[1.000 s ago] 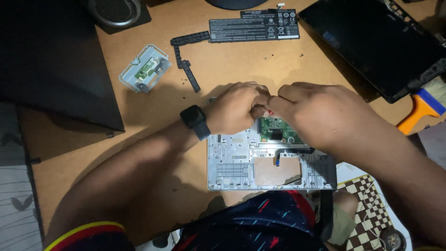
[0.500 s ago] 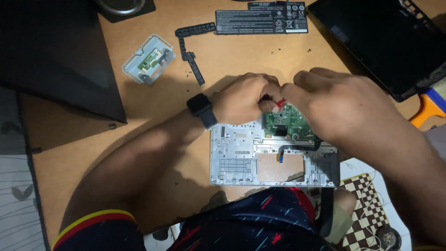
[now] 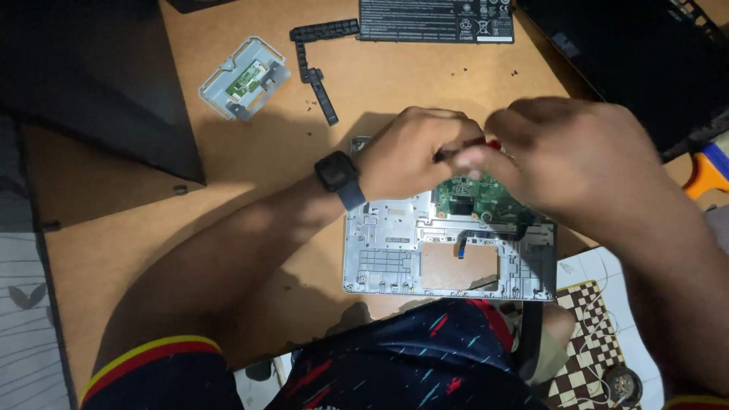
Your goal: Reconnecting internal ribbon cables and components to a laptop motherboard during a repair process.
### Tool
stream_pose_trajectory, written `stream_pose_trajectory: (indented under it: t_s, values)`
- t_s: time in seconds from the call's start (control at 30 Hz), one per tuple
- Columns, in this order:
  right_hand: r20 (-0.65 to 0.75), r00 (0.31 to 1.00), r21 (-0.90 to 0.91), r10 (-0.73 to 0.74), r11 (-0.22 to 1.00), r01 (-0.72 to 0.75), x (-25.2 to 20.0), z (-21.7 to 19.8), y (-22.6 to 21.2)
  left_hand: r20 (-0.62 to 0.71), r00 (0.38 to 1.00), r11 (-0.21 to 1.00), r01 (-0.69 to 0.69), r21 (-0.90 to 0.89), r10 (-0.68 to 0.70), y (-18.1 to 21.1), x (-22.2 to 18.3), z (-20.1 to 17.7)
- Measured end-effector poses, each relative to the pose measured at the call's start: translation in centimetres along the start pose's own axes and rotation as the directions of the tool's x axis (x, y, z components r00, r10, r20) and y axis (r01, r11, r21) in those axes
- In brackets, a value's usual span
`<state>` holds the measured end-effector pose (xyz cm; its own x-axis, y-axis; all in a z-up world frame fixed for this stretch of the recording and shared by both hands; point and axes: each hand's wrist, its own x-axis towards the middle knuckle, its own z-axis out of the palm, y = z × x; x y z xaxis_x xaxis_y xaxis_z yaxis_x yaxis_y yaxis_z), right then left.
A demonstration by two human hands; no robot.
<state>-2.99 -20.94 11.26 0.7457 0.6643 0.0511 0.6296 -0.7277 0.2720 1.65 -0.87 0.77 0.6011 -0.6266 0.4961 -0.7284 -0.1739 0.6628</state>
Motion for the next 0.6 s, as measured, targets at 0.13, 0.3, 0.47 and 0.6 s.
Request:
stream_pose_trajectory:
  t_s: [0.13,0.3,0.47,0.6]
  values:
    - [0.05,0.994,0.132,-0.098,0.987,0.09,-0.5,-0.4,1.0,0.104,0.993,0.994,0.06,-0.095,-0.051,1.2,0.3,-1.9]
    - [-0.128,0.99,-0.019,-0.062,0.998,0.06,-0.5,-0.2,0.0,0.205,0.969,0.99,0.14,0.008,-0.139,1.8,0.5,-2.0]
    - [0.014,1.0,0.143,-0.001,0.99,-0.001,0.2,0.2,0.0,0.146,0.974,0.978,0.189,-0.093,-0.174,1.1,0.5,-0.9]
    - [-0.089,0.988,0.18,-0.128,0.973,0.142,-0.4,-0.5,0.2,0.217,0.967,0.972,0.169,-0.165,-0.132,0.9,0.0,-1.8]
